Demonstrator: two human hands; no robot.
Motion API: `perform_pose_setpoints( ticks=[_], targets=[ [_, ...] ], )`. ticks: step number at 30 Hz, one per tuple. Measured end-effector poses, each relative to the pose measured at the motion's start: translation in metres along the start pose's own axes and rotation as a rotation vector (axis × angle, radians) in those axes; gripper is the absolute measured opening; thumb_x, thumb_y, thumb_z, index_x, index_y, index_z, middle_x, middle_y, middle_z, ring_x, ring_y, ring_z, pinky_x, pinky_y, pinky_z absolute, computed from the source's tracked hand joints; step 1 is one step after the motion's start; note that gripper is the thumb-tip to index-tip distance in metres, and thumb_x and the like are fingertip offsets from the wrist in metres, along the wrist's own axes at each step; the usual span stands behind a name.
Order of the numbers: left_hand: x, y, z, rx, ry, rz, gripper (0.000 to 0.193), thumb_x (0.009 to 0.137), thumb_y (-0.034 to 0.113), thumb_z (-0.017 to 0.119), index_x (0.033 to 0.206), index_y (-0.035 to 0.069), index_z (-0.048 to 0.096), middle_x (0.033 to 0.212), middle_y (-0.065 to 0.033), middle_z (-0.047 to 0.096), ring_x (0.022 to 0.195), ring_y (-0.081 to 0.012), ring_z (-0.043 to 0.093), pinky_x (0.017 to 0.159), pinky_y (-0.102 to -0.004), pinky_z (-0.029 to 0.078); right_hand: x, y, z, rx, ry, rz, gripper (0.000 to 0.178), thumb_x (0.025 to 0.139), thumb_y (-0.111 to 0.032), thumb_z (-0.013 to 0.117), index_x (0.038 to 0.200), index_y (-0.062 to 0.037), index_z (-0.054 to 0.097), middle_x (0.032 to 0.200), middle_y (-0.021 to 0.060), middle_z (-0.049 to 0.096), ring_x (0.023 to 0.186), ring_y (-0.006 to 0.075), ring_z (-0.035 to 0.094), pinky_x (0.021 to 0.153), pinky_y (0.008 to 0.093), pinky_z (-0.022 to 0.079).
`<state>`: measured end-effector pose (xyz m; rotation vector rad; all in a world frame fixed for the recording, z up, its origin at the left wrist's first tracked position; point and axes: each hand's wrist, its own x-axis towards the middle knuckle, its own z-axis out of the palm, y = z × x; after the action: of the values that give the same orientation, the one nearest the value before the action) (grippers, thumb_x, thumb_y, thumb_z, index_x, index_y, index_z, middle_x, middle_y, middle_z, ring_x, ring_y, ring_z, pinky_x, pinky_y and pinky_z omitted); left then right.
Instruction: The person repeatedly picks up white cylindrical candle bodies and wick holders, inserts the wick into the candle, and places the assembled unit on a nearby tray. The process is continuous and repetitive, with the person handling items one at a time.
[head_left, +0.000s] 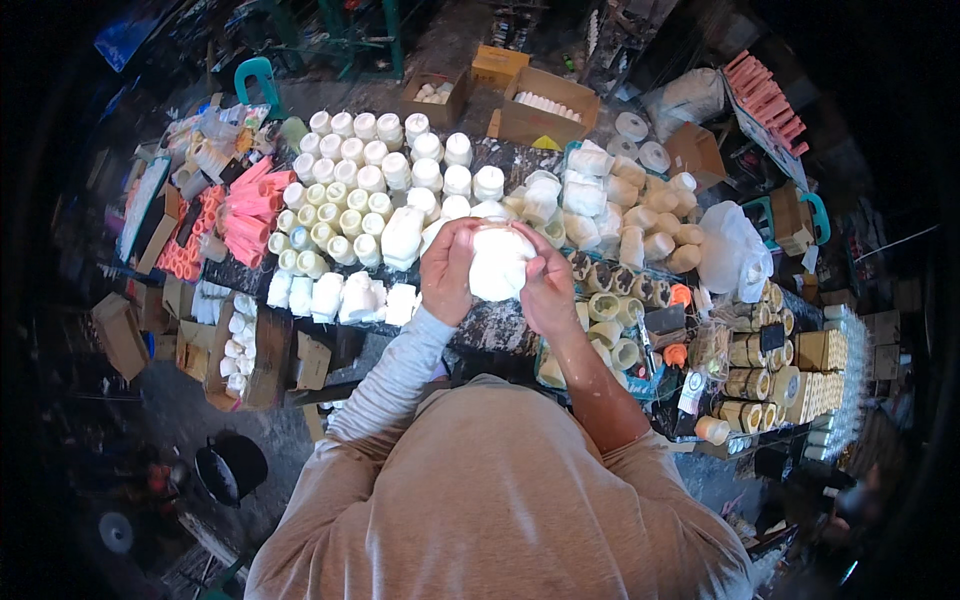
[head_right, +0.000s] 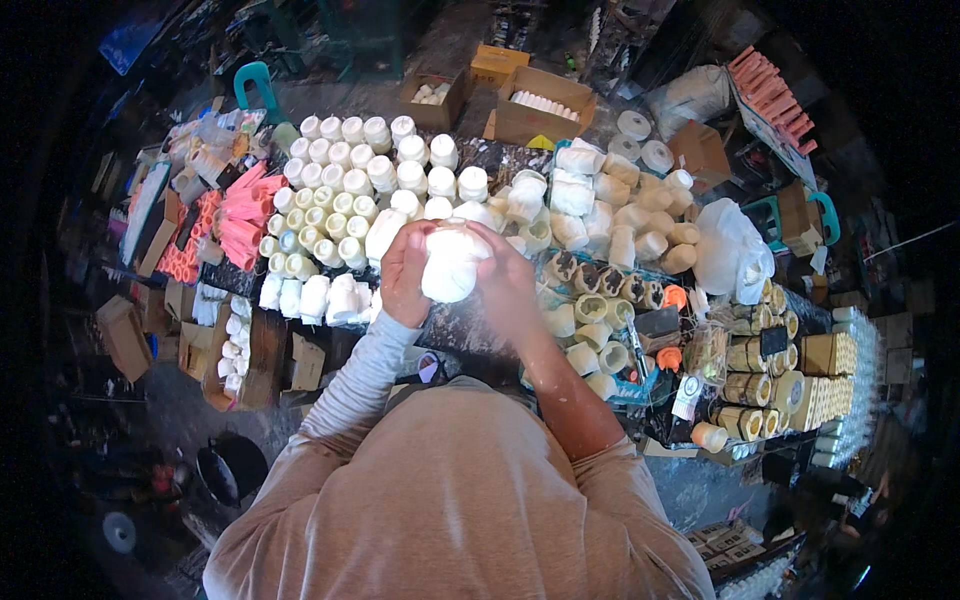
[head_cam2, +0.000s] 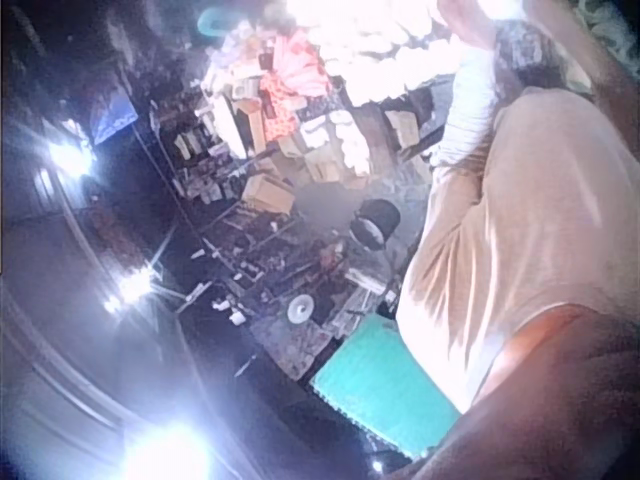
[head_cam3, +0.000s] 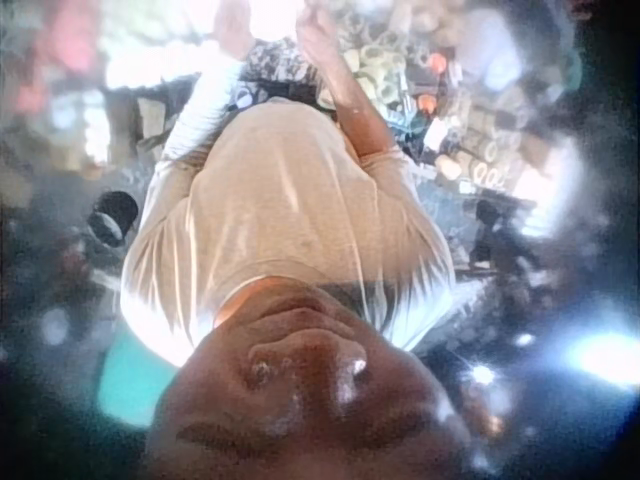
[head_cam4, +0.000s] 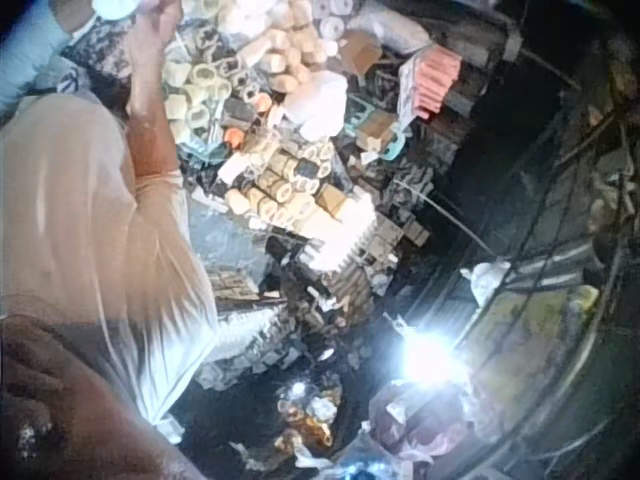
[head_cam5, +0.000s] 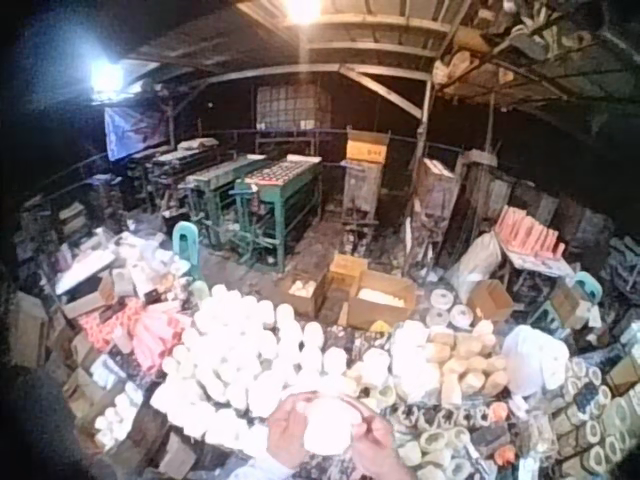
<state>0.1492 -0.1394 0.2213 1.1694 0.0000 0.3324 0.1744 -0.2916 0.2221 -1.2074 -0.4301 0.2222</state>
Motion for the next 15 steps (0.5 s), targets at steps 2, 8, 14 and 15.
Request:
perform_pose_setpoints(
  ticks=[2,8,14,15],
  targets=[
    [-0.007,0.01,0.002,-0.249,-0.112,-0.074,0.054,0.106,0.045,0.052,0.129,-0.003,0.057,0.115,-0.0101,0.068,0.104,-0.0155,0.064,0.09,-0.0278,0.052,-0.003,-0.007,0.001,-0.205,0.025,-0.109,0.07,0.096,-0.05,0.065,0.141,0.0018,0.053,0.142,0.0159,0.056,0.129,0.0252,0.054,0.11,0.0387,0.042],
    [-0.003,0.02,-0.001,-0.069,-0.085,0.016,0.052,0.103,0.044,0.057,0.117,-0.006,0.066,0.115,-0.0162,0.068,0.106,-0.0218,0.065,0.092,-0.0334,0.051,-0.01,-0.01,0.016,-0.275,0.164,-0.176,0.04,0.102,-0.027,0.058,0.131,0.0003,0.063,0.141,0.0164,0.06,0.134,0.0244,0.054,0.113,0.0351,0.038],
    [0.004,0.025,-0.001,0.257,-0.026,0.241,0.046,0.102,0.038,0.061,0.105,-0.007,0.072,0.111,-0.0213,0.07,0.104,-0.0274,0.065,0.095,-0.037,0.049,-0.008,-0.012,0.03,-0.129,0.308,-0.138,0.038,0.108,-0.025,0.048,0.124,0.0033,0.065,0.136,0.0139,0.064,0.117,0.0173,0.061,0.102,0.0317,0.046],
    [0.004,0.027,-0.001,0.274,-0.017,0.24,0.045,0.101,0.037,0.062,0.104,-0.007,0.073,0.11,-0.0216,0.071,0.105,-0.0276,0.065,0.095,-0.0371,0.049,-0.008,-0.013,0.031,-0.085,0.325,-0.13,0.038,0.109,-0.025,0.046,0.122,0.0038,0.066,0.133,0.0131,0.065,0.112,0.0156,0.062,0.099,0.0309,0.048]
  ],
)
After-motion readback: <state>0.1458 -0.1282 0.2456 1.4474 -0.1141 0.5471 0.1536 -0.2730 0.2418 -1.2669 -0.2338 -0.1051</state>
